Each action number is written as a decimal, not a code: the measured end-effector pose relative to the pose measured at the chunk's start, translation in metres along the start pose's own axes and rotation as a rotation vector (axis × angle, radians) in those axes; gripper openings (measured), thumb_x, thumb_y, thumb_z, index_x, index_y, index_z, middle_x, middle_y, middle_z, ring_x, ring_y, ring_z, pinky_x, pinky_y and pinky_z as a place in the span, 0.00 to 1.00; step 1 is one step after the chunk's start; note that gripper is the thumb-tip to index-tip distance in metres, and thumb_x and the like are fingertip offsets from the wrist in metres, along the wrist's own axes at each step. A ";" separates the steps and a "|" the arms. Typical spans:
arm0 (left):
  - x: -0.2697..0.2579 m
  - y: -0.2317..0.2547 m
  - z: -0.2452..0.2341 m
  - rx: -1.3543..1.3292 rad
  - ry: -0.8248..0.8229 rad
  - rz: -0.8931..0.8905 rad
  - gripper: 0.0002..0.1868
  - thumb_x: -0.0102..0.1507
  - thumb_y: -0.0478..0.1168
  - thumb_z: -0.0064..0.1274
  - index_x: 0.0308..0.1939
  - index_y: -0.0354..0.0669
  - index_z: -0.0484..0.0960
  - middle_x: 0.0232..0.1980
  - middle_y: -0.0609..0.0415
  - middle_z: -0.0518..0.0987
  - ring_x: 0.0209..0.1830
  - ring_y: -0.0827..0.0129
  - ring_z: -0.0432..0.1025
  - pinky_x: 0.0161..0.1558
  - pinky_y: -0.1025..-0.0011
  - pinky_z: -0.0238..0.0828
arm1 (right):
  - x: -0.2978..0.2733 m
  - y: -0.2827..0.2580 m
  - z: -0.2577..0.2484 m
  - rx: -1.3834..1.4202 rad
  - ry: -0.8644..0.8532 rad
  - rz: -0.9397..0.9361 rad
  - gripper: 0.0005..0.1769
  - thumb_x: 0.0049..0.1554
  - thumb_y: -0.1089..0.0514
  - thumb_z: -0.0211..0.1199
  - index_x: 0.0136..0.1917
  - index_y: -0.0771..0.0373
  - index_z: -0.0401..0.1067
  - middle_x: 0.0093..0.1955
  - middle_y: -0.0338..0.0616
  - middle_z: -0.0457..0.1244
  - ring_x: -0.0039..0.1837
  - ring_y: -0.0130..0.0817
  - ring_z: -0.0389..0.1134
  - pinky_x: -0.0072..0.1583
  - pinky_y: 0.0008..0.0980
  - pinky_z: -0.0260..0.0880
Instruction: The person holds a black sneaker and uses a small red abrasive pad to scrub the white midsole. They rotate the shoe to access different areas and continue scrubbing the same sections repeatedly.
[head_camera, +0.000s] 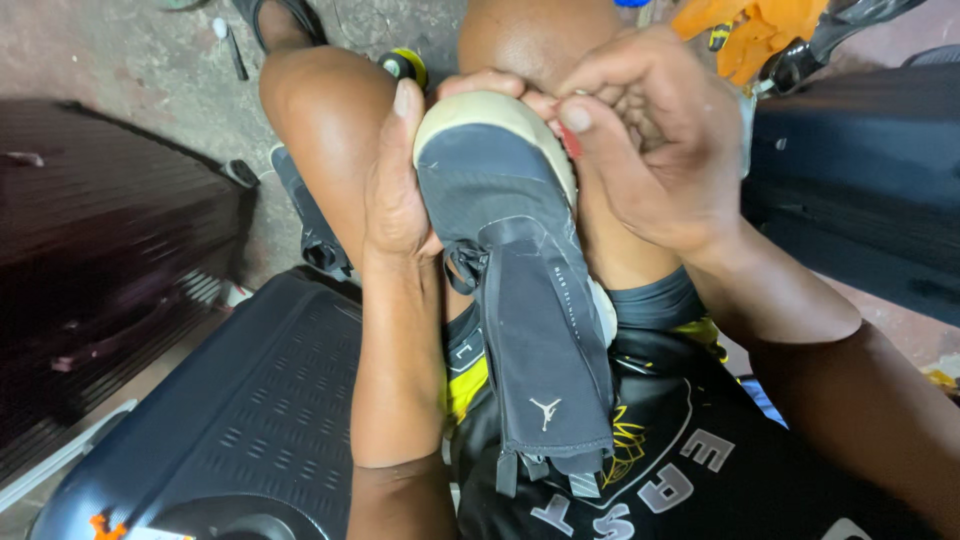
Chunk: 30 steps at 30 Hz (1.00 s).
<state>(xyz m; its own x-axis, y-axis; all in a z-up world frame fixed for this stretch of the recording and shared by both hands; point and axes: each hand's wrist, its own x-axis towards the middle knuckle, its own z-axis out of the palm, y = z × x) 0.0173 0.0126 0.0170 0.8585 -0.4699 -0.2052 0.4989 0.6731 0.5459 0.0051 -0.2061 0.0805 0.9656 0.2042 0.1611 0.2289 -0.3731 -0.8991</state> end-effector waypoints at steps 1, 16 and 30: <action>0.000 -0.001 0.001 -0.031 0.024 -0.019 0.31 0.79 0.55 0.26 0.58 0.30 0.76 0.52 0.42 0.81 0.48 0.63 0.77 0.55 0.71 0.75 | 0.001 0.000 -0.002 0.010 0.021 0.007 0.03 0.70 0.70 0.61 0.55 0.68 0.68 0.46 0.40 0.65 0.43 0.21 0.67 0.46 0.19 0.65; -0.002 0.005 -0.006 0.049 -0.018 0.058 0.32 0.78 0.58 0.32 0.60 0.32 0.78 0.53 0.47 0.82 0.48 0.68 0.75 0.48 0.77 0.71 | 0.013 -0.007 0.005 -0.153 -0.041 -0.240 0.07 0.65 0.71 0.70 0.53 0.66 0.72 0.48 0.46 0.64 0.47 0.32 0.68 0.49 0.27 0.66; -0.007 0.001 -0.015 0.026 -0.012 0.092 0.29 0.76 0.58 0.39 0.60 0.33 0.78 0.51 0.49 0.82 0.50 0.69 0.75 0.56 0.76 0.70 | 0.016 -0.006 0.009 -0.167 0.014 -0.248 0.07 0.67 0.70 0.71 0.53 0.68 0.73 0.48 0.47 0.65 0.45 0.31 0.67 0.47 0.27 0.65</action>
